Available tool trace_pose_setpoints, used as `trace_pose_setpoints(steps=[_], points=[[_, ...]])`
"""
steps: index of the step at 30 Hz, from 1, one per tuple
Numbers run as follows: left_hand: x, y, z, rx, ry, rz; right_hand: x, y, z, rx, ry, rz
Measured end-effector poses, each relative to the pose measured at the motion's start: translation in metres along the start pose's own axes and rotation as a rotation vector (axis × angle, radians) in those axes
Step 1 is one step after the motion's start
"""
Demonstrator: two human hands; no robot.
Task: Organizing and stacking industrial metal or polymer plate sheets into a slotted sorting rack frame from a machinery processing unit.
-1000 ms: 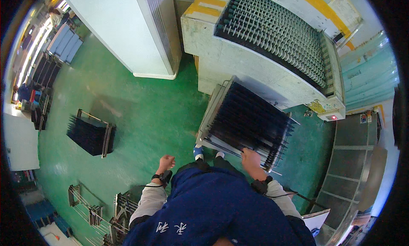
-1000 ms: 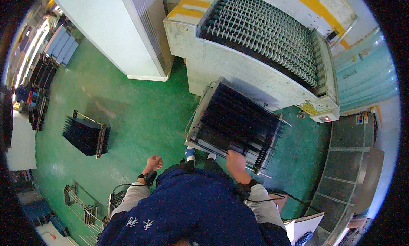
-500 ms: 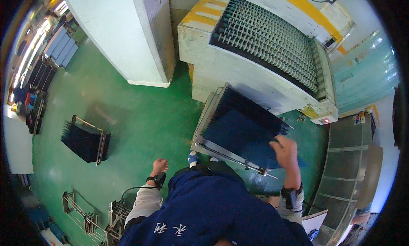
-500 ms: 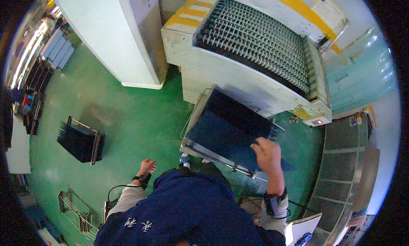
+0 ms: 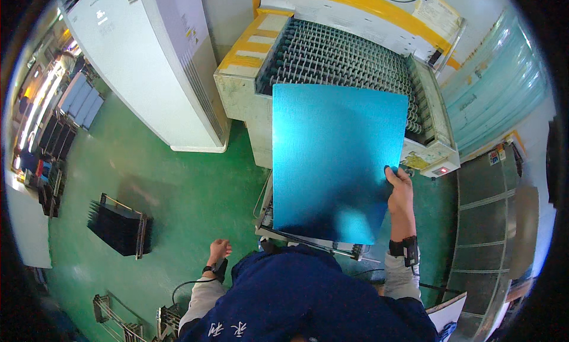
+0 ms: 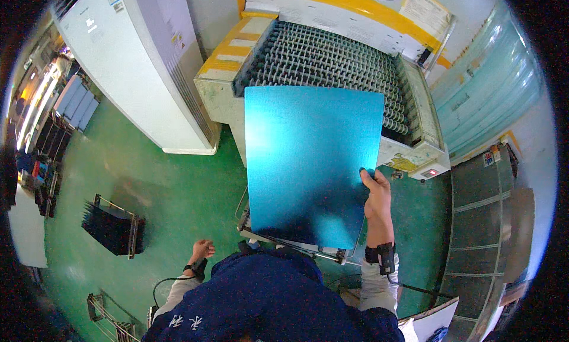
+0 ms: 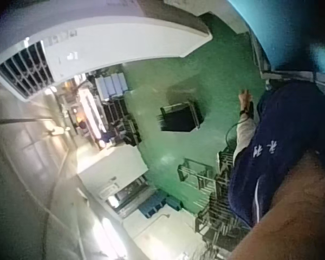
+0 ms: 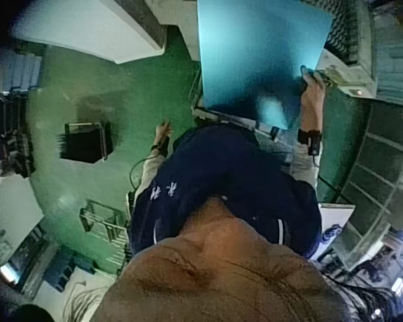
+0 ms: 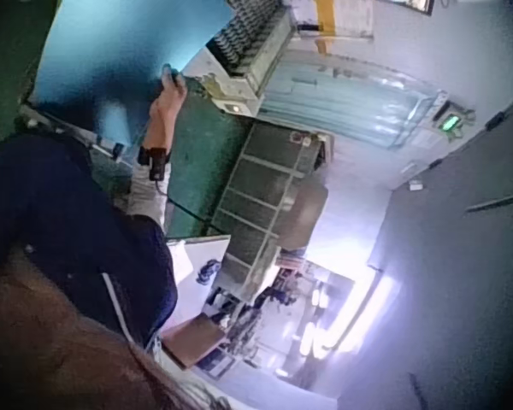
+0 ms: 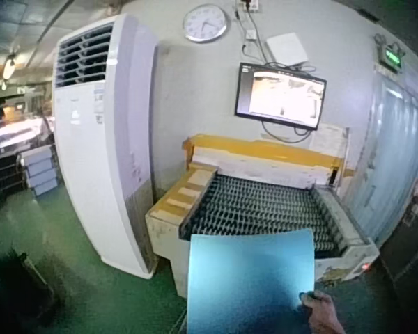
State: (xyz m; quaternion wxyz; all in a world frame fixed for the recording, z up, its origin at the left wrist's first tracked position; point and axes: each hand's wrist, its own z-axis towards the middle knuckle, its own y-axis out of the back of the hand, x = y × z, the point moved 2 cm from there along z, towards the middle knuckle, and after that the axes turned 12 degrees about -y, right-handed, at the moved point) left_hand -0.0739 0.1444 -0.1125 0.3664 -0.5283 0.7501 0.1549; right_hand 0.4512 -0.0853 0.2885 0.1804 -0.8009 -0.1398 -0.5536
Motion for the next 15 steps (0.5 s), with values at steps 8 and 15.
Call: trace_pose_setpoints(steps=[8, 15], points=[[-0.058, -0.043, -0.035, -0.067, -0.089, 0.103, -0.013, -0.003, 0.05, 0.017, -0.247, 0.331], [-0.051, -0.052, -0.038, -0.006, -0.158, -0.073, -0.02, -0.013, 0.134, 0.085, -0.333, 0.682]])
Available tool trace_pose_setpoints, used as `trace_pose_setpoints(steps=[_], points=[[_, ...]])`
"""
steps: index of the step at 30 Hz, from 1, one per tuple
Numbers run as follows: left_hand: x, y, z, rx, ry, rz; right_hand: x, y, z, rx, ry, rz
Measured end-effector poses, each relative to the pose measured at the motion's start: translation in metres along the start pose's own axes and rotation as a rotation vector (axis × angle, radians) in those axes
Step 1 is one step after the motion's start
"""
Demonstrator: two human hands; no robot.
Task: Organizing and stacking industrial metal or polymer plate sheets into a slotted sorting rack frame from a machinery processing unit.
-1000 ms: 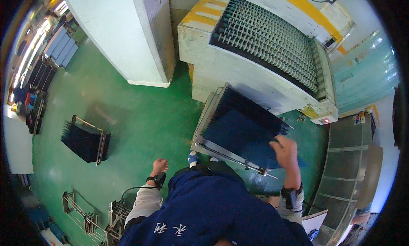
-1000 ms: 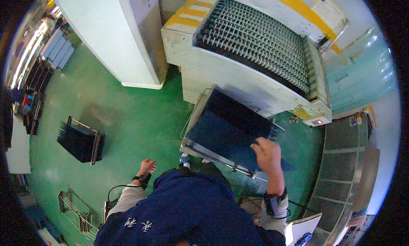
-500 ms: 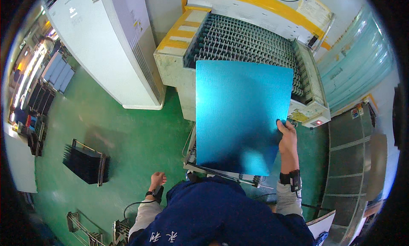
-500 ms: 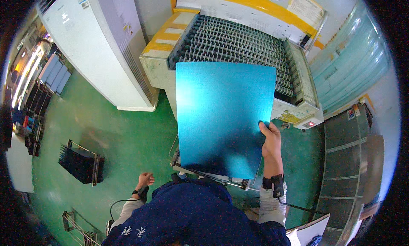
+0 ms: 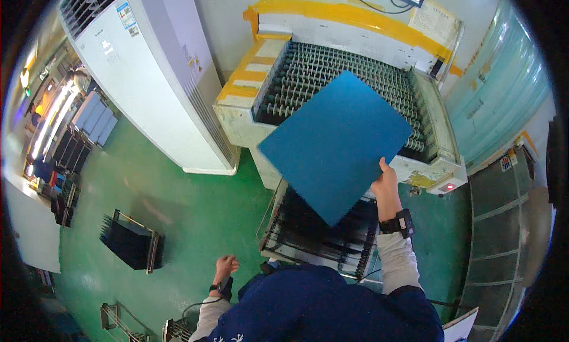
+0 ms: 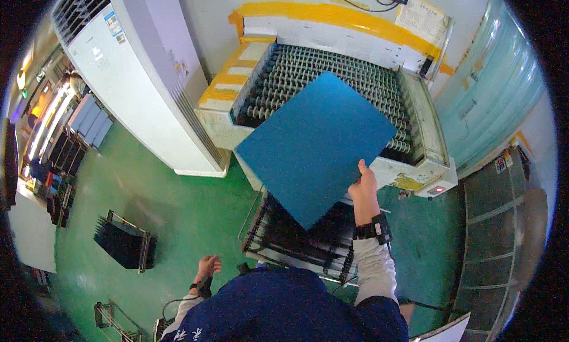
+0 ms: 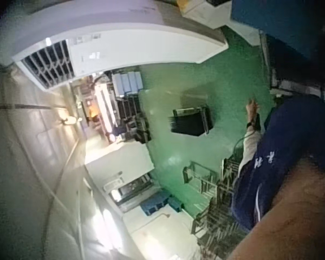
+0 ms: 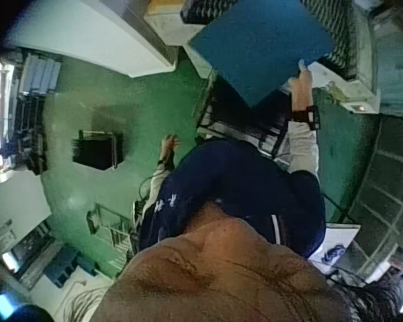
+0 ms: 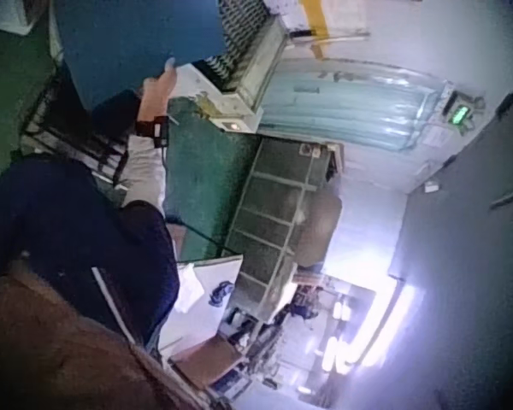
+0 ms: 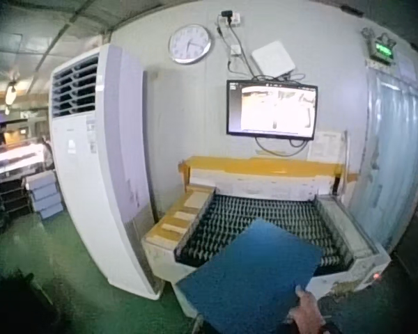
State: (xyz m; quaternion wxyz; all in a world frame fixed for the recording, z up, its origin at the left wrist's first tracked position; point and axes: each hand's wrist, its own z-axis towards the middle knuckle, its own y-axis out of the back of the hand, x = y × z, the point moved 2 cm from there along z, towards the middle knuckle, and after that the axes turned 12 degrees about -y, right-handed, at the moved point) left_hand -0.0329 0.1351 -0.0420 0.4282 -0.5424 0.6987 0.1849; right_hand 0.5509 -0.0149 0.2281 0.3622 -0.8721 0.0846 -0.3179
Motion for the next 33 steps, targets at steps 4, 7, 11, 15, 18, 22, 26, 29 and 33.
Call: trace_pose_setpoints(steps=[4, 7, 11, 15, 18, 22, 26, 29, 33], points=[[0.049, 0.044, -0.013, -0.078, 0.039, -0.166, 0.016, -0.04, 0.042, -0.02, 0.013, 0.116], [0.015, 0.012, -0.057, -0.205, 0.054, 0.202, 0.038, -0.042, 0.078, -0.002, -0.045, 0.079], [0.074, 0.073, -0.077, -0.239, 0.121, -0.183, 0.045, -0.07, 0.123, 0.089, -0.205, -0.115], [0.103, 0.102, -0.076, -0.087, -0.051, 0.212, 0.052, -0.083, 0.193, 0.134, -0.071, -0.002], [0.031, 0.035, -0.118, -0.112, -0.044, 0.552, 0.075, -0.087, 0.229, 0.248, 0.101, -0.001], [0.063, 0.049, -0.118, -0.424, 0.159, 0.022, 0.06, -0.123, 0.196, 0.131, 0.119, -0.244], [0.073, 0.034, -0.128, -0.308, -0.402, 0.792, 0.046, -0.11, 0.158, 0.308, 0.013, -0.498], [0.026, -0.005, -0.102, -0.46, 0.134, -0.021, 0.019, -0.111, 0.09, 0.351, -0.155, -0.593], [0.059, 0.033, -0.058, 0.166, -0.773, 1.547, -0.011, -0.062, 0.036, 0.302, -0.257, -0.768]])
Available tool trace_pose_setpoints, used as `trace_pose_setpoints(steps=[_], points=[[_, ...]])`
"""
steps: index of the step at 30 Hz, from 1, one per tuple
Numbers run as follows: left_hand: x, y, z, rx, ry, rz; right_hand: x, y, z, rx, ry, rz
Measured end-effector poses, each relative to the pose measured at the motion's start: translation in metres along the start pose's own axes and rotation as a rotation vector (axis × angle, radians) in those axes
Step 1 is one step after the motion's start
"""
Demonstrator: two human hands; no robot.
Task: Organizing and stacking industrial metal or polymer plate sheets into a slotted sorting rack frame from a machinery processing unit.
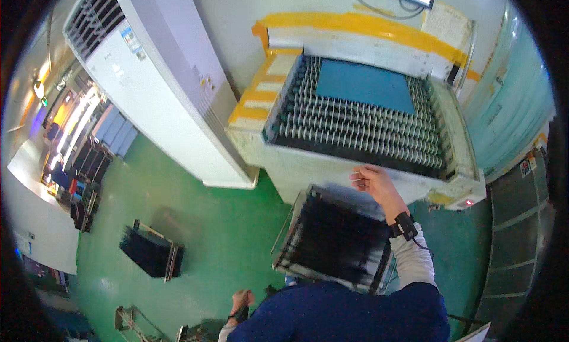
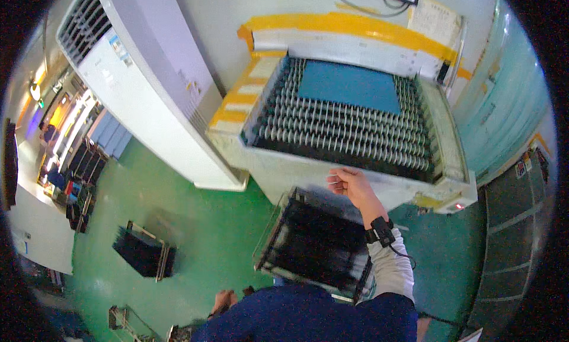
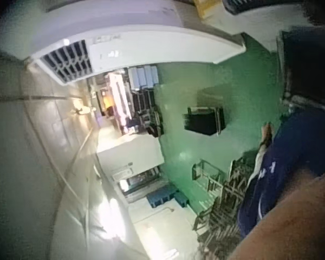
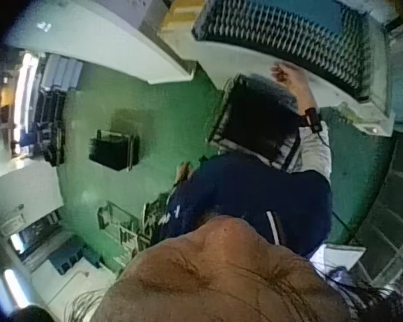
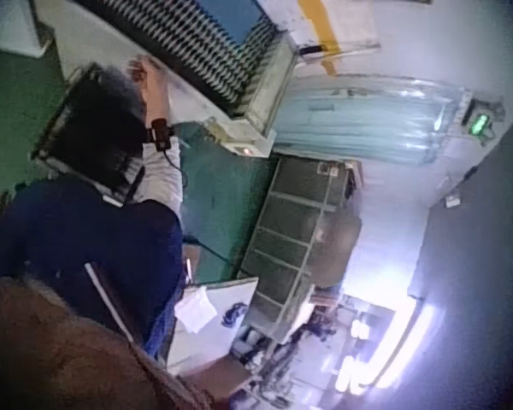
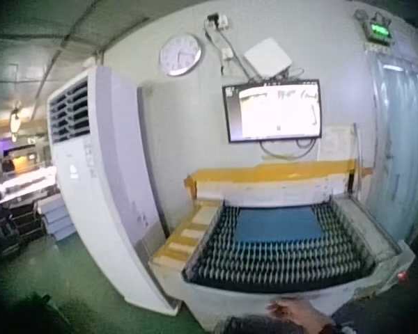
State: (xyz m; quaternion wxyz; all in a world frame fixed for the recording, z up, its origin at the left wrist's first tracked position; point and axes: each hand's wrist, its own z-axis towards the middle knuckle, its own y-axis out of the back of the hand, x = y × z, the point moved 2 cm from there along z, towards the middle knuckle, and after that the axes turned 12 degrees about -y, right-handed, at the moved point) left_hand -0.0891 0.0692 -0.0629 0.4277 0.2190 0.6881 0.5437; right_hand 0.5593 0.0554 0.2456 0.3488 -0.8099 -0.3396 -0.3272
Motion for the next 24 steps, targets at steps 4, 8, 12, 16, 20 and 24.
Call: trace_pose_setpoints(steps=[4, 8, 12, 16, 20, 24], points=[[-0.002, 0.004, 0.03, -0.18, 0.78, -1.234, -0.075, -0.011, -0.052, -0.116, -0.128, -0.268], [0.004, -0.001, 0.043, -0.097, 0.975, -1.519, -0.161, -0.027, -0.091, -0.003, -0.179, -0.551], [-0.011, 0.021, 0.055, -0.071, 0.988, -1.387, -0.212, -0.047, -0.119, -0.035, -0.104, -0.971], [-0.005, 0.013, 0.047, -0.065, 1.05, -1.376, -0.231, -0.06, -0.135, -0.064, -0.104, -1.129], [0.005, 0.006, 0.04, -0.089, 1.033, -1.516, -0.245, -0.067, -0.14, -0.08, -0.042, -1.272], [0.01, 0.009, 0.041, -0.065, 1.033, -1.498, -0.263, -0.071, -0.132, -0.119, 0.062, -1.437]])
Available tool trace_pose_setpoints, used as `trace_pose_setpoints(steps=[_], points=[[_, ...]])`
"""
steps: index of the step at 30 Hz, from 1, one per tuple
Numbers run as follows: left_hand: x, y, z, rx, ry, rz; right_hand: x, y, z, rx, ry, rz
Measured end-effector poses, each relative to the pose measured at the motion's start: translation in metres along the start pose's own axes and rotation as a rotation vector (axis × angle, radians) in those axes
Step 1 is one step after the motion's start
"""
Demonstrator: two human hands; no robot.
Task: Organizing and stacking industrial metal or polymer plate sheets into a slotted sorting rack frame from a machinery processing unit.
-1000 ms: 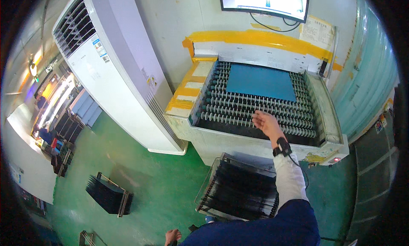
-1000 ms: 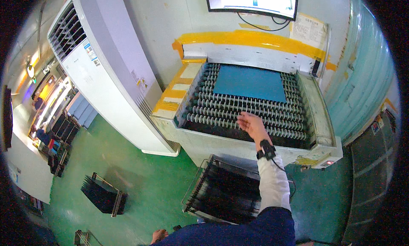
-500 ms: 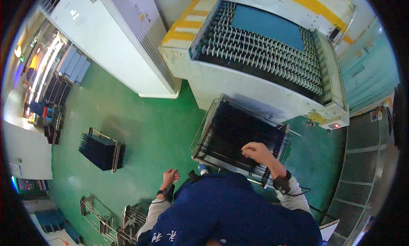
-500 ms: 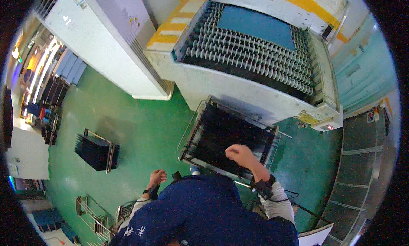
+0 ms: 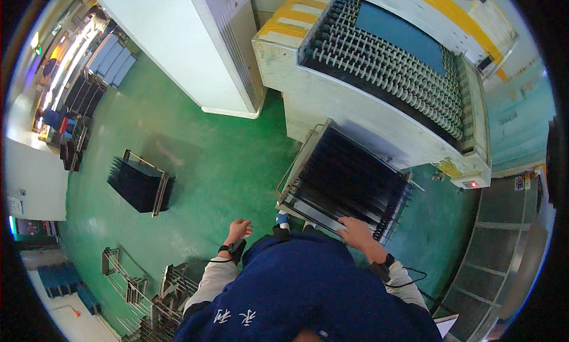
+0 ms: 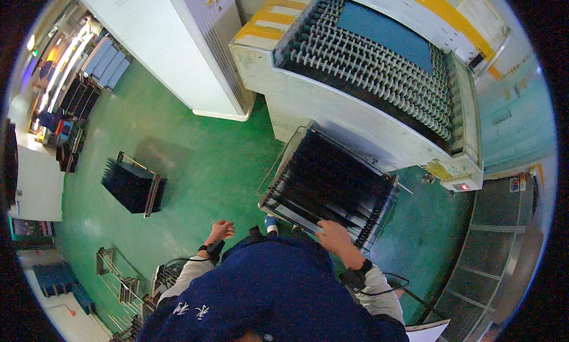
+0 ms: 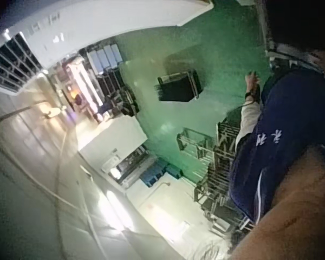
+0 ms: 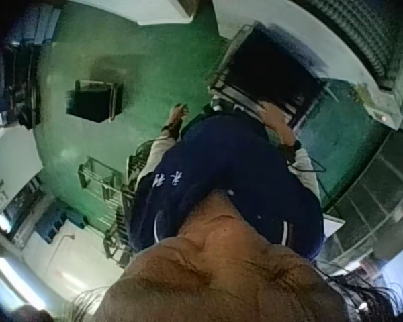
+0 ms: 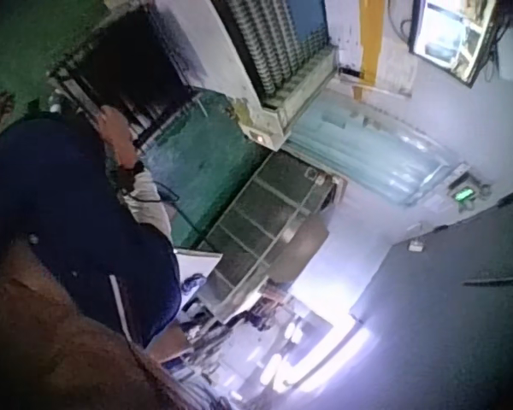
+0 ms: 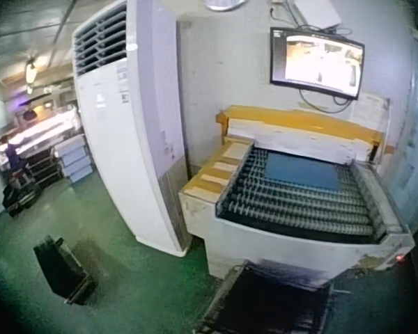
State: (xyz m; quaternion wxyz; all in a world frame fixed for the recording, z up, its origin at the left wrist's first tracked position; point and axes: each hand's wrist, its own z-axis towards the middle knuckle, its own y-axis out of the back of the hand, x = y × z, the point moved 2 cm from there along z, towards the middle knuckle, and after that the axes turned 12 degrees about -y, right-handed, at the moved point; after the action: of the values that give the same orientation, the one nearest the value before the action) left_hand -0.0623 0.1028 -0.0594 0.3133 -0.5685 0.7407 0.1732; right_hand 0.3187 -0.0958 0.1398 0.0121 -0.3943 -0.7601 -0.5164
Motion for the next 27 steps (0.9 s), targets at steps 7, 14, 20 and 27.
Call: trace_pose_setpoints(steps=[7, 14, 20, 27], points=[[0.005, 0.013, -0.001, -0.02, -0.018, -0.054, 0.015, -0.018, 0.015, -0.01, -0.103, -0.305], [0.024, 0.03, -0.004, -0.068, -0.003, 0.007, 0.015, -0.034, 0.007, -0.105, -0.004, -0.252], [0.036, 0.033, 0.003, -0.023, 0.043, 0.039, -0.011, -0.05, 0.021, -0.093, -0.075, -0.198], [0.016, 0.019, 0.002, -0.054, -0.024, 0.206, 0.036, 0.033, -0.005, -0.185, 0.006, -0.164]])
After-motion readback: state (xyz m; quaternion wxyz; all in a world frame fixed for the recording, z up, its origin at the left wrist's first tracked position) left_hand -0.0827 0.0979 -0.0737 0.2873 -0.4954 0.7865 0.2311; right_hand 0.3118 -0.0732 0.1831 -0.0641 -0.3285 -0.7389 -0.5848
